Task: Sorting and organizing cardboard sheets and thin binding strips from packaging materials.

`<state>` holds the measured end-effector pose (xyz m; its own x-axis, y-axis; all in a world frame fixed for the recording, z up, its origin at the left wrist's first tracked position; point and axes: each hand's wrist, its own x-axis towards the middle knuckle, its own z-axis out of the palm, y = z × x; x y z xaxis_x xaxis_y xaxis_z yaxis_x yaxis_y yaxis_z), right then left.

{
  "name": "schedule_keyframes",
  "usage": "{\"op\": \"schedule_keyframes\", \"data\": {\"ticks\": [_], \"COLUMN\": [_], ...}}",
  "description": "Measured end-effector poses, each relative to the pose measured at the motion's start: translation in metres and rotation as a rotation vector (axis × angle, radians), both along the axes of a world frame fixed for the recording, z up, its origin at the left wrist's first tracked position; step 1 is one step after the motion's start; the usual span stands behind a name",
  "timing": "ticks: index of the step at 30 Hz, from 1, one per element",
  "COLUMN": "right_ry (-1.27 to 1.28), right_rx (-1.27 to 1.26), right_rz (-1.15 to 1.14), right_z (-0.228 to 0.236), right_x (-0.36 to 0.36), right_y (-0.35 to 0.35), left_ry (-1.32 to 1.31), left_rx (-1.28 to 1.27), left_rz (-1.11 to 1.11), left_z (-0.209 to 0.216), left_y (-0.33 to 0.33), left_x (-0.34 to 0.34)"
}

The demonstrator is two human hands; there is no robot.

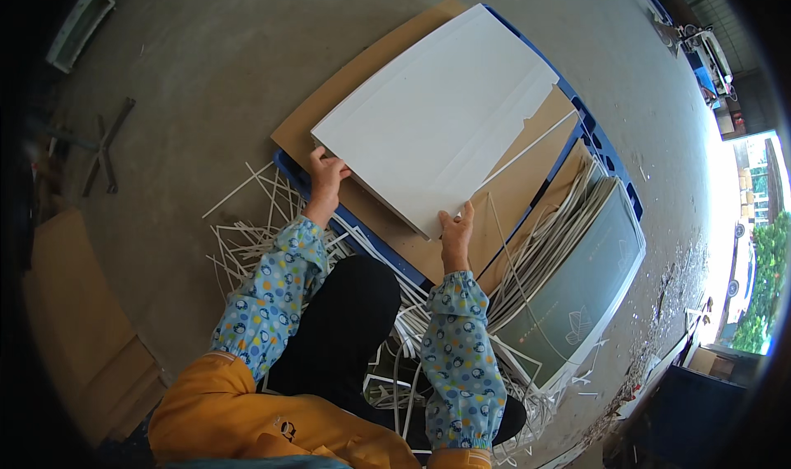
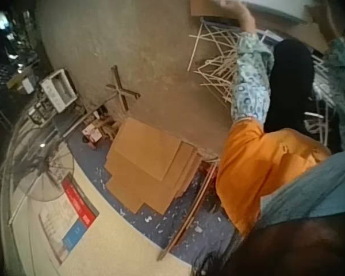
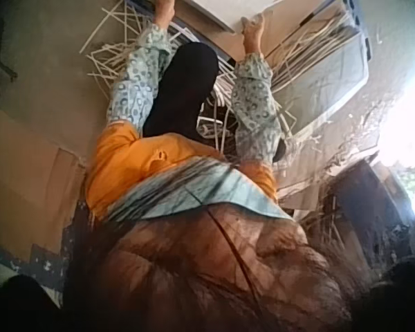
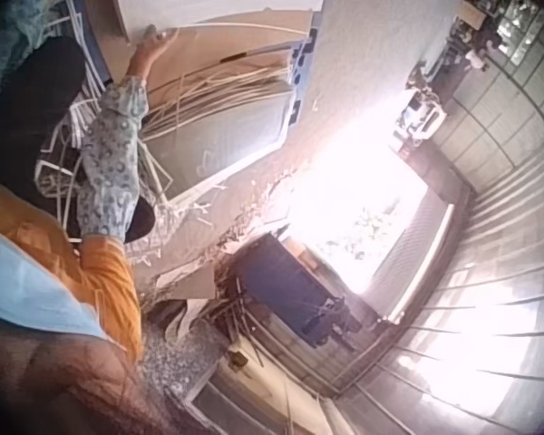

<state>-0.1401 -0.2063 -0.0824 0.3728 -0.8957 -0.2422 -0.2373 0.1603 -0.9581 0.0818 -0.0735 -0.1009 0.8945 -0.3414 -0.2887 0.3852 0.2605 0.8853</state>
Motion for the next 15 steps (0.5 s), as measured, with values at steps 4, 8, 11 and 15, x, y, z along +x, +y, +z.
{"op": "schedule_keyframes", "data": {"ticks": [4, 8, 11, 15], "right_ry": [0.251, 0.351, 0.384, 0.399], "right_rx": [-0.099, -0.282, -0.238, -0.206], "right_rz": [-0.004, -0.024, 0.055, -0.054], "right_z": [0.012, -0.056, -0.022, -0.024], "right_x": [-0.002, -0.03, -0.004, -0.001], "right_y": [0.017, 0.003, 0.038, 0.035], "left_ry": [-0.622, -0.881, -0.684, -0.679], "left_rx": [0.631, 0.955, 0.734, 0.678], "left_rz": [0.174, 0.033, -0.12, -0.189], "left_z": [-0.018, -0.012, -0.029, -0.005], "left_y": [0.009, -0.003, 0.009, -0.002], "left_x": [0.044, 0.075, 0.096, 0.076]}}
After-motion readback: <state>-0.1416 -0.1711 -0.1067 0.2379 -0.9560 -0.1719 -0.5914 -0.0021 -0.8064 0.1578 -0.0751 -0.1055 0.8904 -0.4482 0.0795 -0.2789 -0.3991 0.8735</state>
